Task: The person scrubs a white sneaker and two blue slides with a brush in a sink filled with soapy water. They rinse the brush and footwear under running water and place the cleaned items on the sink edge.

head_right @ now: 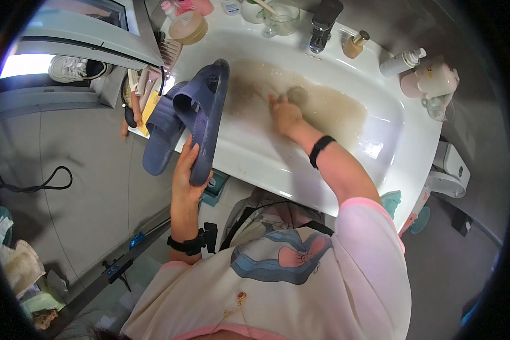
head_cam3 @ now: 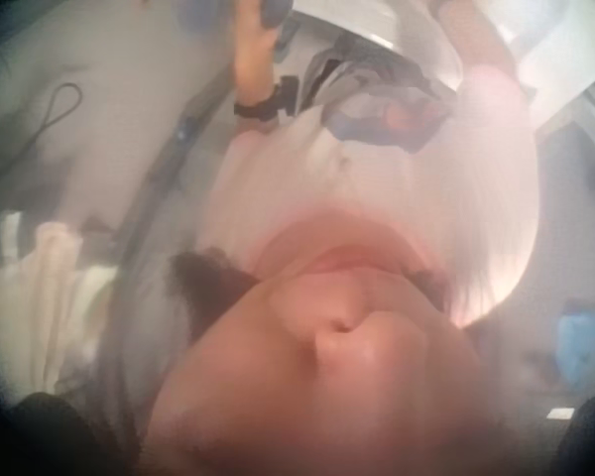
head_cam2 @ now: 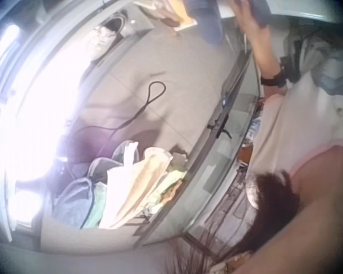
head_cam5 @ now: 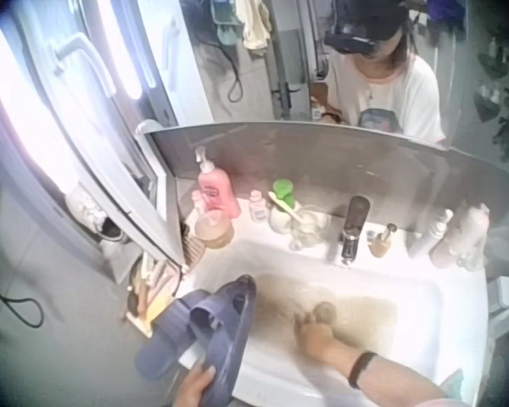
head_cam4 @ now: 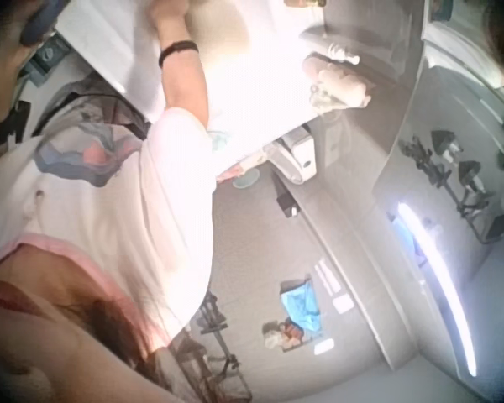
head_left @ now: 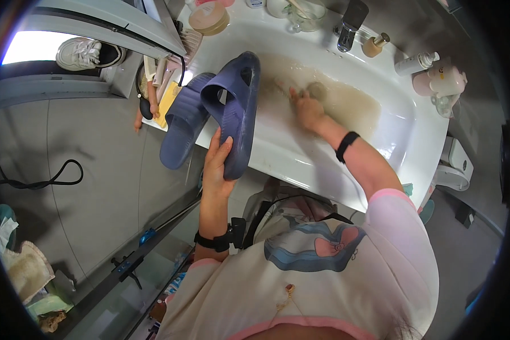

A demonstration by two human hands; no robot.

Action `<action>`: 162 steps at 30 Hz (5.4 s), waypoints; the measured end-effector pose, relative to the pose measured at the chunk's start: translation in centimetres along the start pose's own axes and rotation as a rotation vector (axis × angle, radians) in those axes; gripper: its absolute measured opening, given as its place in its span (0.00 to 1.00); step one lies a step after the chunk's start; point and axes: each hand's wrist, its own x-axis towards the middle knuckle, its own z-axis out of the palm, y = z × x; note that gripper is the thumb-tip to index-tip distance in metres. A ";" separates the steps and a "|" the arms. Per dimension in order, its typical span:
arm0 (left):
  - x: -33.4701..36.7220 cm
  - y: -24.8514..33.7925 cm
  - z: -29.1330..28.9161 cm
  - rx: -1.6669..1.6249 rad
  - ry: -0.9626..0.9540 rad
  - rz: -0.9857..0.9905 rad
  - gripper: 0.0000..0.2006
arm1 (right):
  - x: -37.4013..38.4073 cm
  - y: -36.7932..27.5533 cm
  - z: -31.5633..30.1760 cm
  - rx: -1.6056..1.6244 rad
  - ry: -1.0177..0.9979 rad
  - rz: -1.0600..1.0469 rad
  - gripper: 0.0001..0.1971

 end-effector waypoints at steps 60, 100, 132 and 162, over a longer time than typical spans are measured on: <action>4.4 -3.9 2.1 0.296 -0.235 -0.001 0.28 | -12.9 -5.5 -7.6 0.769 0.273 0.287 0.26; 7.4 -13.0 4.4 0.963 -0.188 0.137 0.20 | -5.8 -2.4 -3.5 0.648 0.146 0.324 0.13; 8.7 -8.8 3.7 1.117 -0.064 0.122 0.22 | -16.8 2.5 -7.4 1.025 -0.047 0.288 0.22; 9.2 -9.8 6.4 -0.261 -0.293 -0.519 0.30 | -18.5 -3.2 -6.8 0.952 0.290 0.229 0.24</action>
